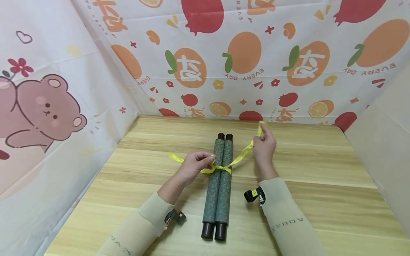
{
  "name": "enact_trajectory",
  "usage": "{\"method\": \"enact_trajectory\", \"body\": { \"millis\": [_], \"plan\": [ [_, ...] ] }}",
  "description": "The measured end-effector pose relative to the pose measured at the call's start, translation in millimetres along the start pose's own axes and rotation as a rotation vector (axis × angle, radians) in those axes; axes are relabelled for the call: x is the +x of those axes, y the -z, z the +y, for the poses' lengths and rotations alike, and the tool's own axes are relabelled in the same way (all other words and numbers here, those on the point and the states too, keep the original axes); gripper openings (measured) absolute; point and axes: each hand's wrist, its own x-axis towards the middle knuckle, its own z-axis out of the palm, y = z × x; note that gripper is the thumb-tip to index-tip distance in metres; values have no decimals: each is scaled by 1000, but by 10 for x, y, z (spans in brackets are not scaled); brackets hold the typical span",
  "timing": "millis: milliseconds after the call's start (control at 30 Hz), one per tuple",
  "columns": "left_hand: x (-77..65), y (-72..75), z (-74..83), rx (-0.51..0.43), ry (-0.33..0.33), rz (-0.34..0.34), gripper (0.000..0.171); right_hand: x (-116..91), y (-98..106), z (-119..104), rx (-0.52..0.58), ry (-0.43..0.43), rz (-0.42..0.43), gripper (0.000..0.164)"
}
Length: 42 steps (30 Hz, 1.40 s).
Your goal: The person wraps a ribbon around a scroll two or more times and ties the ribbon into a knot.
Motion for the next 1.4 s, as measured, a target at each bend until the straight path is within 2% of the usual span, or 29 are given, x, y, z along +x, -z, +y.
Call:
{"method": "enact_trajectory", "body": {
  "millis": [133,200,300,367,433,500,567,633,733,833,967,1067,1200,1400],
  "plan": [
    [-8,0,-5,-4,-5,-2,35,-43,-237,-120,-314,223,-293,62],
    [-14,-1,-3,-1,-11,-10,34,-90,-380,-178,-417,321,-444,59],
    [-28,-3,2,10,-13,-28,32,-168,-574,-241,-506,424,-650,55],
    [-39,2,9,22,-6,-36,30,-220,-677,-268,-526,463,-772,54],
    [-39,-1,6,36,1,-44,28,-269,-726,-289,-489,430,-886,56],
    [-34,-8,4,49,4,-44,27,-306,-728,-297,-452,377,-952,58],
    [-25,-11,1,55,2,-42,27,-336,-700,-298,-409,313,-954,56],
    [-21,-10,4,57,0,-36,27,-360,-651,-302,-361,280,-918,51],
    [-13,-7,7,42,11,-24,30,-393,-564,-299,-277,270,-855,37],
    [-3,-6,13,25,27,-7,31,-428,-461,-294,-216,276,-834,29],
    [11,-18,22,0,38,10,32,-477,-313,-284,-237,276,-831,27],
    [18,-27,29,-39,48,5,32,-509,-215,-268,-287,308,-856,26],
    [20,-25,47,-91,69,-8,31,-541,-159,-248,-347,393,-881,27],
    [26,-15,71,-140,97,-58,32,-591,-173,-250,-365,502,-848,20]
  ]
}}
